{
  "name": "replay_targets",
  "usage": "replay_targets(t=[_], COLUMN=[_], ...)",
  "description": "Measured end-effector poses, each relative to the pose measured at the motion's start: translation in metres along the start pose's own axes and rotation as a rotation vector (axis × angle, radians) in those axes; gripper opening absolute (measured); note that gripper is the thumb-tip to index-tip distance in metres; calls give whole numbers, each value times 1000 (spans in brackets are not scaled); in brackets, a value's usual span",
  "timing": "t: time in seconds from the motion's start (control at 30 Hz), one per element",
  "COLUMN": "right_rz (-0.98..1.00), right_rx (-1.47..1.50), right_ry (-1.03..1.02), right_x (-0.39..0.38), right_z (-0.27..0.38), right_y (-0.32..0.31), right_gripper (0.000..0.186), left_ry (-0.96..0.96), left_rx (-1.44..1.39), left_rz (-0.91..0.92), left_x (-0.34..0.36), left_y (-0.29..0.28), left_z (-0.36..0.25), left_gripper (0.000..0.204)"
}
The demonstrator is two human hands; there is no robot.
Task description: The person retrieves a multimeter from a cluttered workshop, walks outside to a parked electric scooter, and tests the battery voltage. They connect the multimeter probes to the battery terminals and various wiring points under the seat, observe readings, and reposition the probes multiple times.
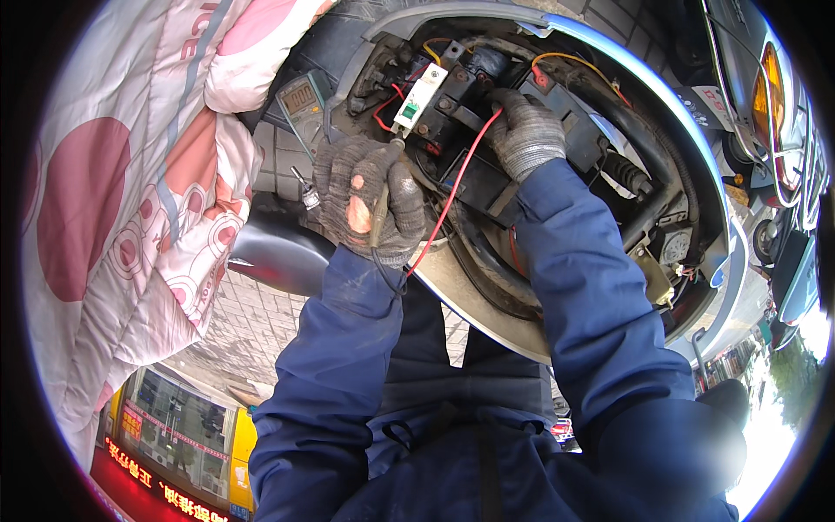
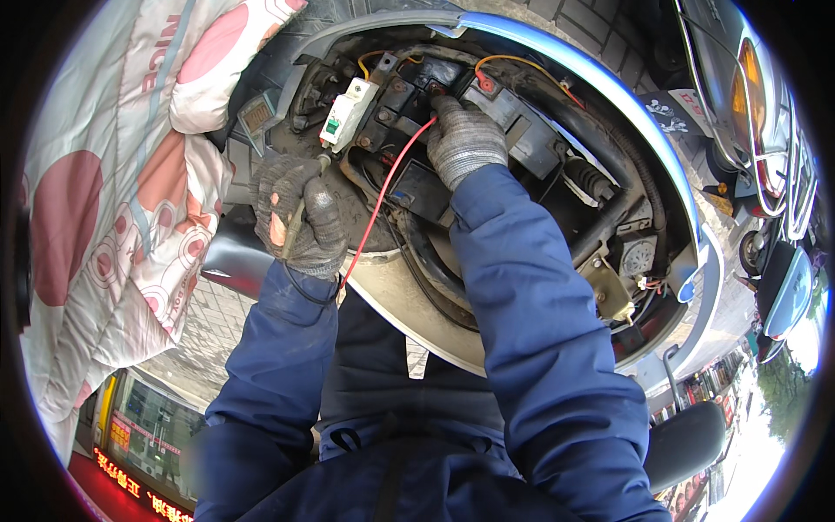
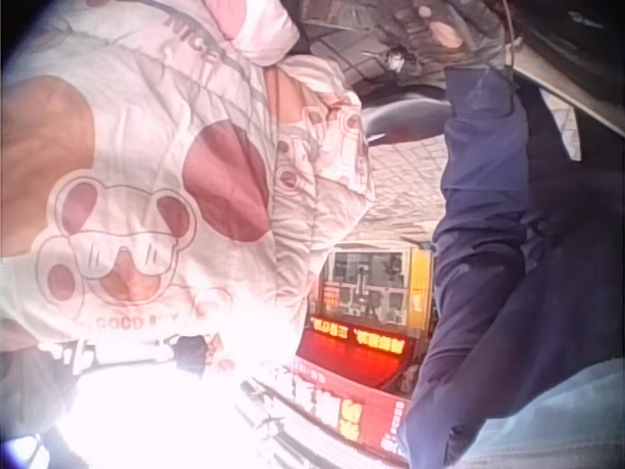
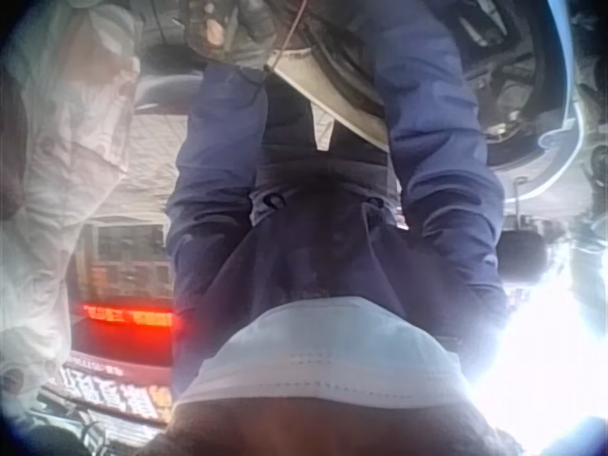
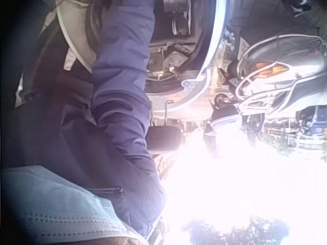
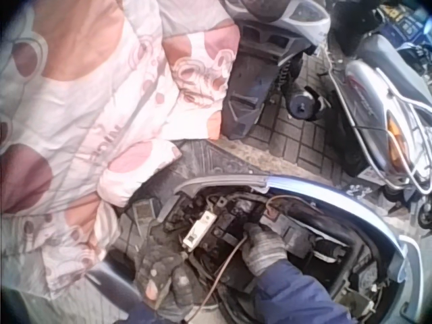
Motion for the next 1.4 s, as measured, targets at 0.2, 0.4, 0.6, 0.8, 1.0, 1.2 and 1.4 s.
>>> replay_targets(t=[0.2, 0.4, 0.6, 0.8, 1.0, 1.2, 1.4], right_rz=[-3, 21, 55, 27, -5, 11, -27], right_rx=[15, 11, 42, 25, 46, 57, 76], right_ry=[-26, -19, 13, 12, -6, 25, 1], right_x=[1, 1, 3, 4, 3, 3, 1], right_z=[1, -1, -3, -4, -5, -7, -9], right_y=[-1, 4, 7, 7, 7, 10, 9], right_gripper=[29, 29, 29, 27, 25, 25, 25], left_ry=[19, 95, 62, 74, 72, 63, 53], left_rx=[28, 54, 5, 11, 34, -12, -11], left_rz=[-15, -50, -59, -55, -27, -37, -60], left_x=[1, 2, 0, 0, 2, 4, 2], left_y=[-1, -3, -1, -1, -2, -2, -1], left_z=[-2, -3, -1, 0, -3, -5, -2], left_gripper=[21, 20, 19, 19, 18, 19, 21])
Point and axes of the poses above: each hand's wrist, its own x-axis towards the middle knuckle, its own y-axis out of the palm, z = x × y, the point moved 6 cm from there along x, towards the middle knuckle, and after that the axes turned 7 degrees about -x, right-handed, at the moved point
